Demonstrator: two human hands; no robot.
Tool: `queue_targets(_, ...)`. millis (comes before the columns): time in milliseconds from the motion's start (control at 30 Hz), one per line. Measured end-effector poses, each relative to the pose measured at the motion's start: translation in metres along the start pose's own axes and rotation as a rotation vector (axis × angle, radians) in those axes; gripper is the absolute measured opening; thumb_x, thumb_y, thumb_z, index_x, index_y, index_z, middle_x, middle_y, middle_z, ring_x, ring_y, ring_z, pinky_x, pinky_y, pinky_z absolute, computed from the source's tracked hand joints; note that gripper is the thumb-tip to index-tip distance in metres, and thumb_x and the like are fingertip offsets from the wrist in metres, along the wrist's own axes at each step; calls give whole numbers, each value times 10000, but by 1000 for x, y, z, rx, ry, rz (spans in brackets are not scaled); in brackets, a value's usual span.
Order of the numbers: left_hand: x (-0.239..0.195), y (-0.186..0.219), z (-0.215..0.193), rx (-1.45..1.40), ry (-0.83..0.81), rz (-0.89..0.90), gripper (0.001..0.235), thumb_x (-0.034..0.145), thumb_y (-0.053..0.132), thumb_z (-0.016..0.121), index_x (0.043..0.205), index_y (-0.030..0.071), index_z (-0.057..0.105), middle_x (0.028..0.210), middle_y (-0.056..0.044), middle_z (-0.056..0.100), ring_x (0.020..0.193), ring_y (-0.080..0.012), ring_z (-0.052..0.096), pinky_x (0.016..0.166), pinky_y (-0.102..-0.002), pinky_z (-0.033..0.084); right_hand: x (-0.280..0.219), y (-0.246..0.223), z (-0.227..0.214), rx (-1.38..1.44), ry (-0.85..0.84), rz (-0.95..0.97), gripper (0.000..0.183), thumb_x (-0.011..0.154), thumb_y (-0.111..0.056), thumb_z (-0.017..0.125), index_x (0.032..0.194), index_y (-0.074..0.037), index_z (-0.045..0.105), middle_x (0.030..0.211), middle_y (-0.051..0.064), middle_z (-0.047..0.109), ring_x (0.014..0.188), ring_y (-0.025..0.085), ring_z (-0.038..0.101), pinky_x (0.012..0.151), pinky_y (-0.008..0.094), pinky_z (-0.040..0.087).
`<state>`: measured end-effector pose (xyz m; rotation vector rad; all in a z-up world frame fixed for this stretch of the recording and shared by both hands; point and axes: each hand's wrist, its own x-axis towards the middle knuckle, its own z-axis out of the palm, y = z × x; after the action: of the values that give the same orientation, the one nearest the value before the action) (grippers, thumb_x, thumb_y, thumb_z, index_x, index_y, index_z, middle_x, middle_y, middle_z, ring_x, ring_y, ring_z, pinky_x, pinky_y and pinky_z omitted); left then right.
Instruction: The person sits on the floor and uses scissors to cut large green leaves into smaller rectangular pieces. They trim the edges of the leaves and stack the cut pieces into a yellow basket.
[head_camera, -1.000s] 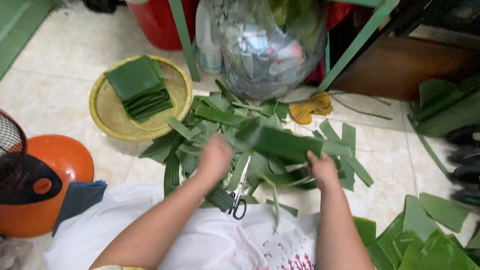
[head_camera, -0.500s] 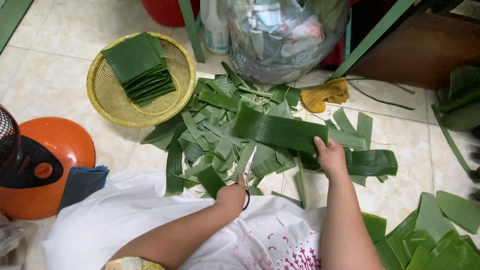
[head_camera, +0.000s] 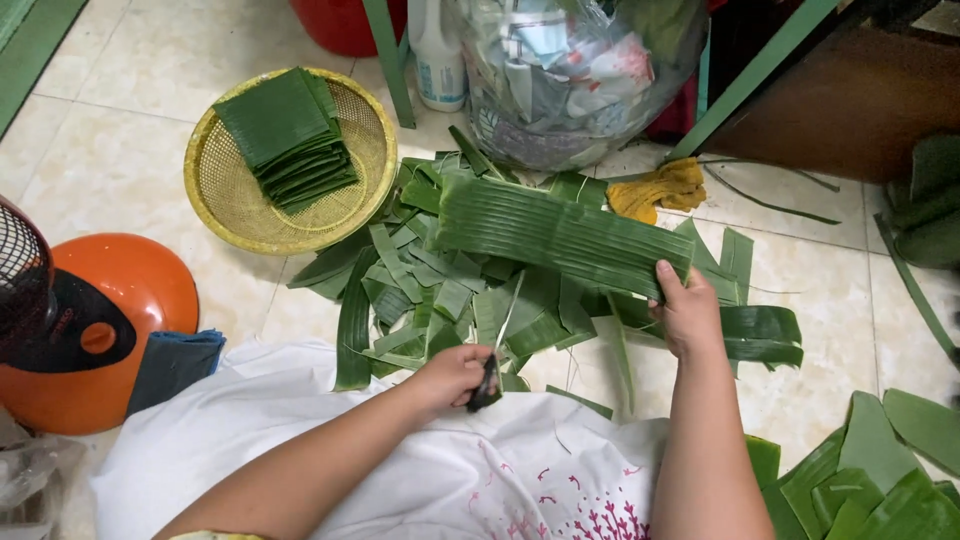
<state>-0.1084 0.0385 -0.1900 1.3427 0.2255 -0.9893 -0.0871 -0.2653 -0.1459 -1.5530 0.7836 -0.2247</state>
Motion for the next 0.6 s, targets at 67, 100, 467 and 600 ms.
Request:
queue_targets(67, -22, 11, 3, -10, -43, 37, 418, 672, 33, 598, 1080, -18, 526, 696, -108, 594, 517, -136, 582, 384, -160, 353, -2, 1, 6, 20, -2, 22, 221, 870, -275, 585, 911, -60, 549, 628, 72, 486, 493, 135, 537, 446, 258, 523)
queue_targets(100, -33, 16, 5, -21, -86, 71, 340, 663, 6, 647, 997, -19, 585, 671, -87, 610, 591, -124, 610, 487, -164, 425, -3, 2, 8, 39, -4, 46, 214, 864, -284, 585, 903, -78, 546, 621, 56, 482, 479, 124, 534, 444, 247, 524)
queue_targets(467, 25, 7, -11, 12, -61, 53, 597, 660, 83, 643, 1207, -44, 441, 911, -224, 601, 726, -235, 643, 592, -289, 545, 0, 40, 33, 41, -141, 212, 185, 828, -276, 614, 895, -115, 551, 617, 28, 477, 442, 106, 506, 412, 245, 518)
queue_targets(600, 26, 9, -15, 27, -38, 18, 593, 659, 108, 644, 1206, -27, 459, 909, -212, 601, 727, -220, 649, 598, -285, 551, 1, 45, 37, 29, -179, 223, 177, 831, -271, 608, 895, -114, 556, 599, 30, 476, 429, 111, 507, 389, 235, 501)
